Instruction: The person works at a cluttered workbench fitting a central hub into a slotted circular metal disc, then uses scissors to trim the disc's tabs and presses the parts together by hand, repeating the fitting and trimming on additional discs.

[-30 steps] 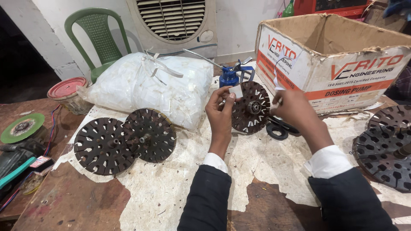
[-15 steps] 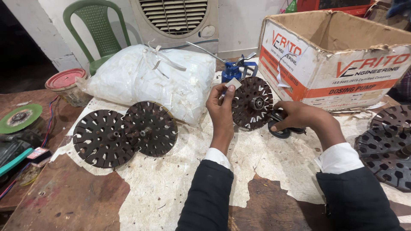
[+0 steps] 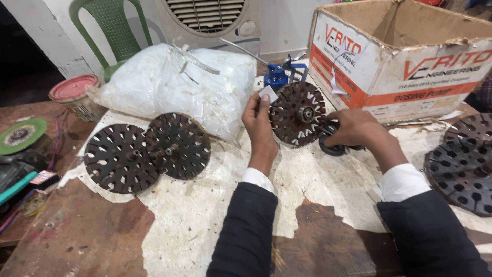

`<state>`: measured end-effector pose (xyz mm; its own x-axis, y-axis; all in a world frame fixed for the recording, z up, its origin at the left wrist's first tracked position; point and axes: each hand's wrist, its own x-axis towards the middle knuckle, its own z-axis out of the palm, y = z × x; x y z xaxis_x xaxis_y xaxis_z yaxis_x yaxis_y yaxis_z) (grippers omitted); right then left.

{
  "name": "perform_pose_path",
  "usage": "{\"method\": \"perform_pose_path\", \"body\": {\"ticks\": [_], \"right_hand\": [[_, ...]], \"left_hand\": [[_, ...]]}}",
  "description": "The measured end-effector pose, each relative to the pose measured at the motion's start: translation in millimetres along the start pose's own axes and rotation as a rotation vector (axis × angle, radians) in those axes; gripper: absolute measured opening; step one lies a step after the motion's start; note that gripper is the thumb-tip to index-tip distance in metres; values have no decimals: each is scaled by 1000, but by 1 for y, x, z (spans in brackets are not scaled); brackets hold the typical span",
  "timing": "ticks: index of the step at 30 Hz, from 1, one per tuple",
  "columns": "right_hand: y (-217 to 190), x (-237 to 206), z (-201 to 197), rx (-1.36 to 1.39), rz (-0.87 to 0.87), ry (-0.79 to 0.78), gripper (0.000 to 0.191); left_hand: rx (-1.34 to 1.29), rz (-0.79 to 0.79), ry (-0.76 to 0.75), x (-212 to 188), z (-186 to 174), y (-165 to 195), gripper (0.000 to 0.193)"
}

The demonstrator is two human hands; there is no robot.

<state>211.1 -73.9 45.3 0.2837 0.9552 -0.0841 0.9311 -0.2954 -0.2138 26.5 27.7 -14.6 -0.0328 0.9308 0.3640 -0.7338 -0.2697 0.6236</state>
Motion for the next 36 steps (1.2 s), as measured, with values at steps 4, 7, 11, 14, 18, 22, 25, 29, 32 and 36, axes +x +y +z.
{"method": "perform_pose_path", "body": {"ticks": [4,7,11,14,18,22,25,29,32,36], "right_hand": [[20,16,12,114,22,23,66],[43,29,13,544,47,-209,52],[59,31,18,1238,-45,-448,32],[60,27,25,1520,-59,-456,24],[56,22,28,1702,-21,-447,37],[56,21,23,2002,-83,-537,47],[50,13,16,2225,-127,-627,58],[25,-22,6,2159,-265,-410,59],[-4,-47,-4,1983,-453,-393,63],[-47,-48,-13,1587,-603,-189,65]], "left_hand": [[-41,-51,29,1,-6,-2,24],[-57,-58,102,4,-11,3,20],[-112,-81,208,4,-15,9,18],[-92,-35,223,3,-13,10,20],[-59,42,277,2,-9,13,25],[170,106,302,-2,0,20,24],[476,224,266,-8,10,25,29],[598,482,161,-18,17,31,32],[630,494,102,-18,21,29,32],[519,352,64,-11,16,25,33]]}}
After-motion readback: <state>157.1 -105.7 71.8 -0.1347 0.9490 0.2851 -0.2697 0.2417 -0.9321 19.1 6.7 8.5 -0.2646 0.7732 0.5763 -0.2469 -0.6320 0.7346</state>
